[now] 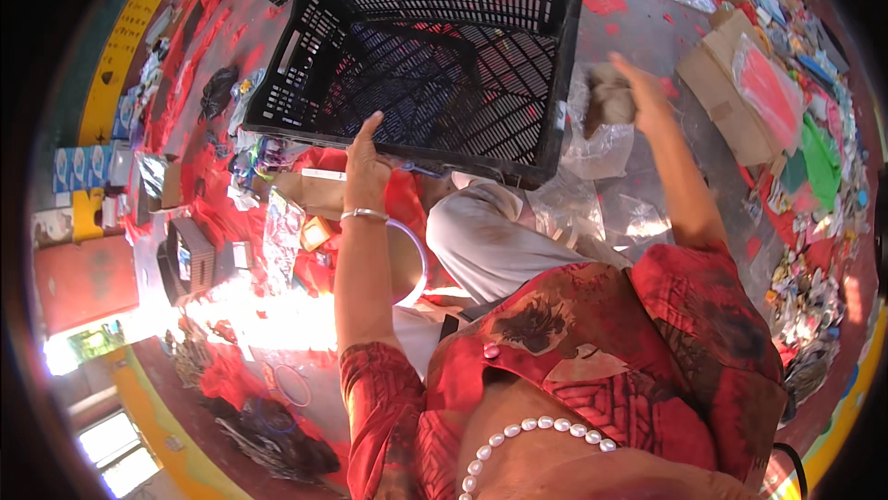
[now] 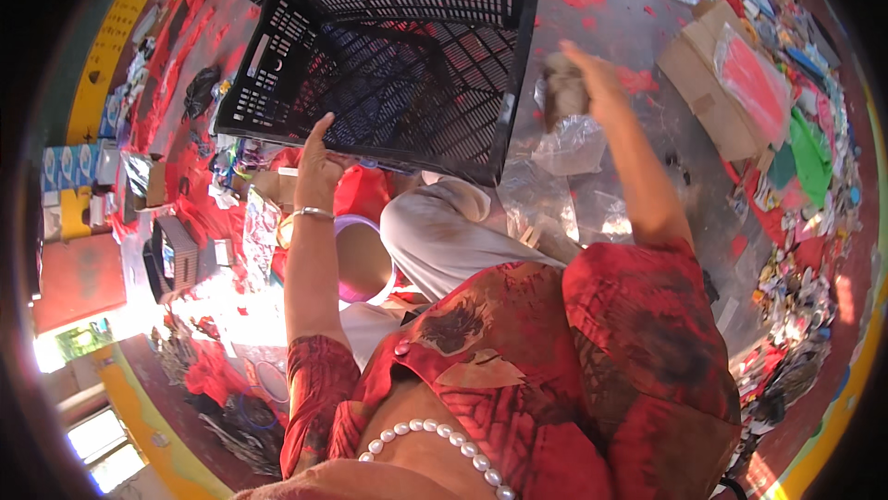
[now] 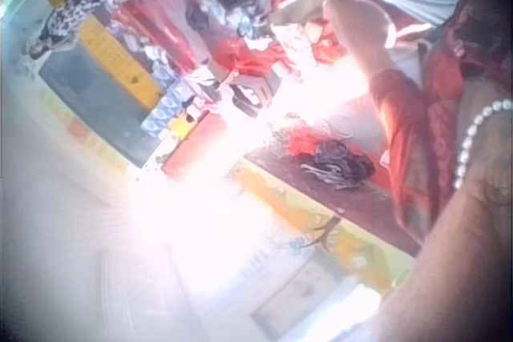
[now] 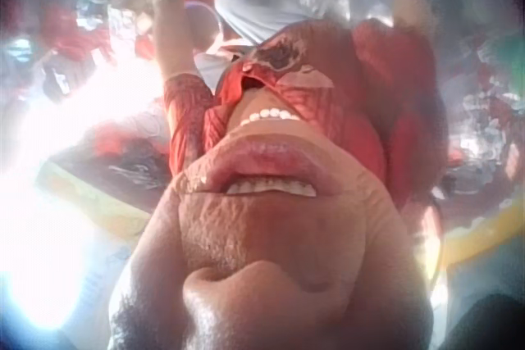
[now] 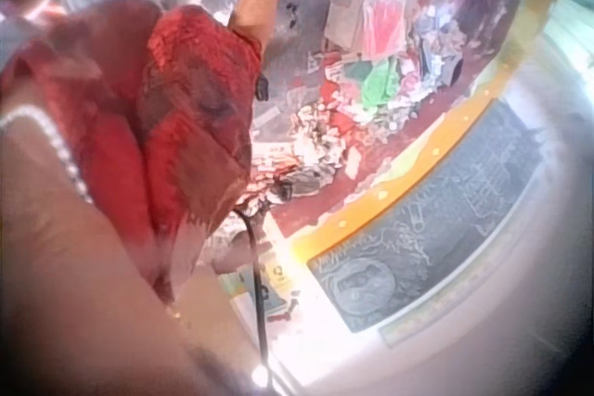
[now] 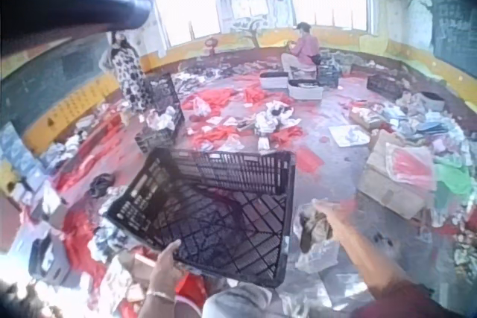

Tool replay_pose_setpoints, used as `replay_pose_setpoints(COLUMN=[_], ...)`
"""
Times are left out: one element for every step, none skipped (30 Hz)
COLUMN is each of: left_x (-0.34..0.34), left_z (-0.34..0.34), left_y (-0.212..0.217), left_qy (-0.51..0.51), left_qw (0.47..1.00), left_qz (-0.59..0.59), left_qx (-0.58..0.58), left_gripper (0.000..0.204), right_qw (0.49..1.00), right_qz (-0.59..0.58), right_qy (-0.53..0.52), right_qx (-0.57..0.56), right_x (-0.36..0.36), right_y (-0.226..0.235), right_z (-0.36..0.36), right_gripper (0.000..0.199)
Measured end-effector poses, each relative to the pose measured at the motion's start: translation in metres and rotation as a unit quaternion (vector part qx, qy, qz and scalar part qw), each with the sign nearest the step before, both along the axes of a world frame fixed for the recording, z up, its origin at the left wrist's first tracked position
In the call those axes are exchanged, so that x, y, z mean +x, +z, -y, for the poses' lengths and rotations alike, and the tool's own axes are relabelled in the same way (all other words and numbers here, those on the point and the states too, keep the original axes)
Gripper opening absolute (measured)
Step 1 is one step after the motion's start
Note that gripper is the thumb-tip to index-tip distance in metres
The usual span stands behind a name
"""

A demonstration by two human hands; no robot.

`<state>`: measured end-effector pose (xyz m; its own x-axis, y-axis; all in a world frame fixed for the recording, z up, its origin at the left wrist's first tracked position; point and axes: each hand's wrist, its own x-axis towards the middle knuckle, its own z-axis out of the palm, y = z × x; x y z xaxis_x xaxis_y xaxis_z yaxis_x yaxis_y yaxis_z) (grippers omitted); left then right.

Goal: The person wipes the exterior and interior surfaces of a plastic crate using a cloth and a bucket of water while sitting on the floor.

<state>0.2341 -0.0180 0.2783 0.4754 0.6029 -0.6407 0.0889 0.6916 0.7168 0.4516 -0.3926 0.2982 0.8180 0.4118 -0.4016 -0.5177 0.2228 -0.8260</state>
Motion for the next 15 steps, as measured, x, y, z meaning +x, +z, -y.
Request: replay_pose_setpoints(left_x=[0.016,0.007,0.023,0.022,0.017,0.017,0.016,0.012,0.017,0.017,0.015,0.014,0.026,0.037,0.034], left_z=[0.012,0.002,0.008,0.006,0.002,-0.001,-0.006,-0.013,-0.008,-0.014,-0.022,-0.033,-0.038,-0.045,-0.059], left_y=[-0.006,-0.014,-0.025,-0.027,-0.028,-0.028,-0.027,-0.026,-0.028,-0.025,-0.02,-0.018,-0.014,-0.009,-0.003], left_qy=[-0.018,0.0,-0.002,0.012,0.001,0.0,0.0,0.001,-0.033,-0.037,-0.041,-0.044,-0.06,-0.074,-0.033], left_qw=[1.0,0.999,0.998,0.996,0.991,0.992,0.993,0.994,0.993,0.993,0.993,0.993,0.993,0.993,0.997], left_qz=[-0.002,-0.04,-0.058,-0.087,-0.118,-0.116,-0.115,-0.113,-0.111,-0.11,-0.109,-0.111,-0.096,-0.082,-0.072], left_qx=[-0.019,-0.003,-0.005,0.0,0.057,0.04,0.022,0.005,-0.019,-0.006,0.007,0.02,0.031,0.042,0.017], left_gripper=[0.02,0.018,0.016,0.014,0.008,0.008,0.008,0.008,0.012,0.014,0.016,0.018,0.021,0.023,0.023], right_qw=[0.999,0.998,0.99,0.953,0.964,0.97,0.972,0.974,0.976,0.976,0.977,0.977,0.977,0.977,0.97], right_qz=[0.011,0.018,0.062,0.109,0.092,0.08,0.084,0.087,0.088,0.103,0.118,0.131,0.138,0.145,0.164], right_qy=[-0.006,0.034,0.018,-0.046,0.023,0.086,0.101,0.116,0.121,0.117,0.114,0.111,0.099,0.088,0.107], right_qx=[-0.046,-0.056,-0.123,-0.279,-0.247,-0.214,-0.194,-0.172,-0.161,-0.149,-0.137,-0.124,-0.128,-0.13,-0.142], right_x=[0.006,-0.017,-0.002,-0.014,-0.02,-0.024,-0.021,-0.011,0.004,0.011,0.019,0.028,0.049,0.066,0.066], right_y=[-0.007,0.015,0.002,0.016,0.036,0.054,0.047,0.034,0.017,0.011,0.006,-0.002,-0.008,-0.012,-0.009], right_z=[-0.003,-0.033,-0.031,-0.044,-0.044,-0.039,-0.041,-0.048,-0.046,-0.052,-0.064,-0.079,-0.094,-0.104,-0.114], right_gripper=[0.039,0.045,0.056,0.049,0.051,0.053,0.052,0.051,0.051,0.047,0.044,0.04,0.037,0.035,0.036])
